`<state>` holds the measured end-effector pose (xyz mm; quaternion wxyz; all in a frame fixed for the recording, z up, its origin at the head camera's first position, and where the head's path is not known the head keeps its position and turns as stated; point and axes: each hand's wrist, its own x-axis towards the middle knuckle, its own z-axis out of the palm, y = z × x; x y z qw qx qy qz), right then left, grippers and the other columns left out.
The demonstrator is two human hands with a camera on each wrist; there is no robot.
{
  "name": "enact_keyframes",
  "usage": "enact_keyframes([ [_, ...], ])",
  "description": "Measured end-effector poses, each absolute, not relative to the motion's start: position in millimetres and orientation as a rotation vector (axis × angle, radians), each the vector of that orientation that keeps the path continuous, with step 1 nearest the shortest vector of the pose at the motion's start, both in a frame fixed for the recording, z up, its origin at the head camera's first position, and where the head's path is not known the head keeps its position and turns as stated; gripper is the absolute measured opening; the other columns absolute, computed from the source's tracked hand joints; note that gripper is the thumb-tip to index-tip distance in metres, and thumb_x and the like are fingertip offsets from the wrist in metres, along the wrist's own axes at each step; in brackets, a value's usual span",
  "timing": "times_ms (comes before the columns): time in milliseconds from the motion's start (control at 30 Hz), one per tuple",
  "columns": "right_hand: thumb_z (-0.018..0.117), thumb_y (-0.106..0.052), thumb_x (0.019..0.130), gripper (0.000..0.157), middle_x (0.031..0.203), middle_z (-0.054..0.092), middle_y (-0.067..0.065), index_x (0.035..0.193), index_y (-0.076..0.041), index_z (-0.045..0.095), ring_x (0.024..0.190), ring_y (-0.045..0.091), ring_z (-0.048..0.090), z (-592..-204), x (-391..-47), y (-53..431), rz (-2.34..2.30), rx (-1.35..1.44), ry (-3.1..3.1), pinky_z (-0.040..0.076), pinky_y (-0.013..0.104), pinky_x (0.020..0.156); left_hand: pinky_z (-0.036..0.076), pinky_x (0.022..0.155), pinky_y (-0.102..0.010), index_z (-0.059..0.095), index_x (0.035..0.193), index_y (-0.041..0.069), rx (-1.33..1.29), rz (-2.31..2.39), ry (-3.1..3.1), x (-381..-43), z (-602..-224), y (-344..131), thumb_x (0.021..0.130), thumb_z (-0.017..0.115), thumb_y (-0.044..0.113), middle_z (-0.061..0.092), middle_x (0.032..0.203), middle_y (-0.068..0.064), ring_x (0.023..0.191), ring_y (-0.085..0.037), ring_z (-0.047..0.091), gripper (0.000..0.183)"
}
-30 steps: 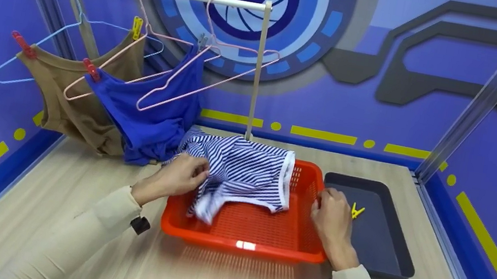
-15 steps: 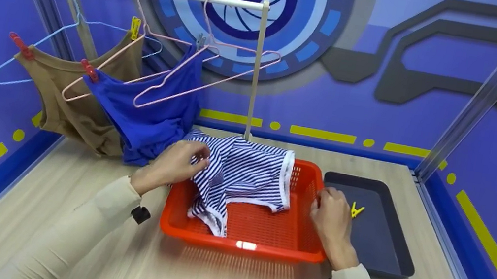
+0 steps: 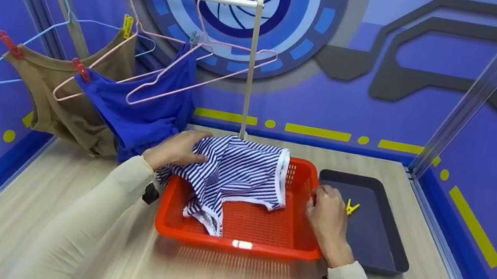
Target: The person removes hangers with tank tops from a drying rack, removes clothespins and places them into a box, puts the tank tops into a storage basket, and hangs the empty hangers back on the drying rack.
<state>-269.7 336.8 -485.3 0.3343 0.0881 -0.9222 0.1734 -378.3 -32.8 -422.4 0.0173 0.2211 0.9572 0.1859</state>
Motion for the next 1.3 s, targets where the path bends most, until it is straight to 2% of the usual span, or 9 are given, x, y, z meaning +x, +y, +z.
enact_keyframes([
  [233,0.072,0.001,0.077,0.012,0.089,0.069,0.024,0.087,0.007,0.071,0.080,0.041,0.065,-484.3,-270.0,335.9,0.456,0.241,-2.394,0.055,0.058,0.071,0.044,0.107,-0.044,0.056,0.136,0.006,0.691,0.491,3.012,-384.2,-427.2,-38.4,0.085,0.073,0.017,0.060,0.128,-0.019,0.121,-0.033,0.057,0.054],
  [400,0.072,0.001,0.077,0.012,0.089,0.069,0.024,0.087,0.007,0.071,0.081,0.041,0.066,-484.7,-269.9,336.8,0.457,0.240,-2.387,0.055,0.057,0.072,0.046,0.104,-0.043,0.061,0.128,0.005,0.632,0.470,3.038,-386.7,-434.1,-43.1,0.084,0.073,0.012,0.060,0.123,-0.017,0.117,-0.031,0.058,0.046],
  [633,0.071,-0.001,0.078,0.010,0.087,0.069,0.021,0.086,0.005,0.071,0.080,0.039,0.065,-486.8,-269.6,337.4,0.435,0.226,-2.396,0.055,0.057,0.071,0.050,0.098,-0.046,0.064,0.114,-0.001,0.642,0.448,3.127,-387.8,-438.6,-42.3,0.083,0.062,-0.002,0.065,0.115,-0.022,0.110,-0.036,0.062,0.032],
  [800,0.070,0.000,0.079,0.011,0.089,0.069,0.022,0.088,0.006,0.071,0.081,0.040,0.065,-487.2,-269.7,337.0,0.451,0.215,-2.404,0.055,0.058,0.072,0.054,0.090,-0.044,0.069,0.102,-0.002,0.503,0.452,3.095,-389.1,-433.4,-38.5,0.084,0.057,-0.004,0.069,0.109,-0.021,0.103,-0.034,0.066,0.022],
  [900,0.071,0.000,0.079,0.011,0.089,0.069,0.023,0.089,0.007,0.071,0.081,0.040,0.065,-487.6,-269.7,336.4,0.464,0.214,-2.407,0.055,0.058,0.072,0.054,0.089,-0.044,0.069,0.101,-0.002,0.472,0.452,3.062,-389.3,-430.1,-37.9,0.085,0.056,-0.002,0.069,0.110,-0.020,0.102,-0.033,0.066,0.020],
  [1000,0.071,0.001,0.078,0.012,0.088,0.069,0.023,0.089,0.007,0.071,0.080,0.040,0.065,-488.1,-269.4,335.9,0.471,0.213,-2.408,0.055,0.057,0.071,0.054,0.090,-0.044,0.069,0.099,-0.001,0.533,0.457,3.073,-389.4,-430.4,-39.2,0.086,0.056,-0.002,0.070,0.107,-0.019,0.102,-0.033,0.066,0.018],
  [1200,0.071,0.001,0.079,0.013,0.090,0.069,0.025,0.090,0.007,0.071,0.081,0.041,0.064,-486.7,-270.1,335.0,0.489,0.209,-2.420,0.056,0.058,0.072,0.053,0.078,-0.043,0.064,0.088,0.002,0.702,0.566,3.191,-384.8,-424.5,-42.3,0.088,0.057,-0.003,0.067,0.092,-0.014,0.088,-0.030,0.066,0.009],
  [1300,0.071,0.001,0.080,0.013,0.091,0.069,0.025,0.091,0.008,0.071,0.082,0.041,0.064,-486.5,-270.3,335.8,0.496,0.202,-2.419,0.055,0.058,0.072,0.053,0.076,-0.044,0.063,0.087,0.004,0.804,0.630,3.259,-379.1,-413.2,-37.5,0.089,0.059,0.000,0.064,0.091,-0.013,0.085,-0.031,0.065,0.006],
])
